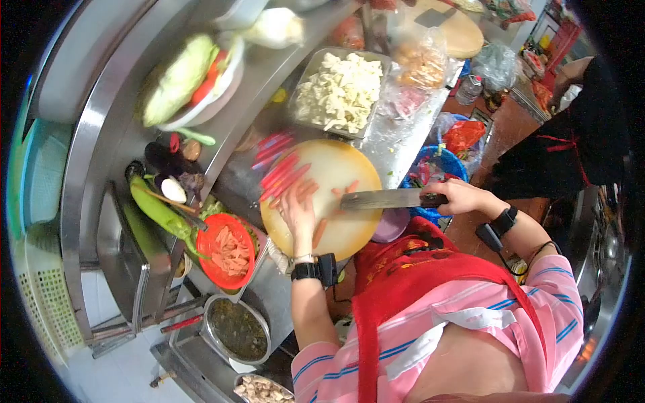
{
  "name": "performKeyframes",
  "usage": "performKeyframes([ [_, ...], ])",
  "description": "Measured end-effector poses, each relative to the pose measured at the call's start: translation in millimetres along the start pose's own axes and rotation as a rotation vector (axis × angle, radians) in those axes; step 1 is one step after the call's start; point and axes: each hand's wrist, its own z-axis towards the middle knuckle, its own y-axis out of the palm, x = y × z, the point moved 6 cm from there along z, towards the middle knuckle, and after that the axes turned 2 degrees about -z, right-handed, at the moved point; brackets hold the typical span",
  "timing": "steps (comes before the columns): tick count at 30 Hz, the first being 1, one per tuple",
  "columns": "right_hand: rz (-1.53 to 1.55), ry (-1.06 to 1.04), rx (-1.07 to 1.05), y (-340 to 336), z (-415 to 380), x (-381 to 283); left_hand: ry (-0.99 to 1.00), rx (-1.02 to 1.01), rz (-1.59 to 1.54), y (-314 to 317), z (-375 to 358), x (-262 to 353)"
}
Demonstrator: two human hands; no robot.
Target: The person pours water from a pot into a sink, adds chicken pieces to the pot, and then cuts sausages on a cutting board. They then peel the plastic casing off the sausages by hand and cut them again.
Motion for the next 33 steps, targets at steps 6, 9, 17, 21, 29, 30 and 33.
performKeyframes([
  [6,0.610,0.430,-0.417,41.6,1.9,5.0,-0.431,-0.215,-0.194,-3.9,-87.2,-24.2],
  [9,0.700,0.452,-0.496,64.8,10.4,12.2,-0.169,-0.122,0.066,-9.6,-97.7,-7.6],
  [17,0.340,0.234,-0.326,88.3,48.5,10.6,0.062,-0.047,-0.034,-4.8,-102.0,18.1],
  [21,-0.184,0.166,-0.075,105.5,76.5,5.4,0.007,0.138,0.005,-3.7,-107.9,28.4],
  [29,-0.380,0.113,-0.122,80.9,78.1,-28.1,0.009,0.199,-0.022,16.3,-121.3,21.9],
  [30,-0.410,0.118,-0.141,77.9,78.6,-30.0,0.010,0.203,-0.015,15.4,-120.5,23.2],
  [33,-0.454,0.119,-0.170,75.0,79.4,-32.8,0.026,0.207,0.012,13.5,-119.7,24.9],
])
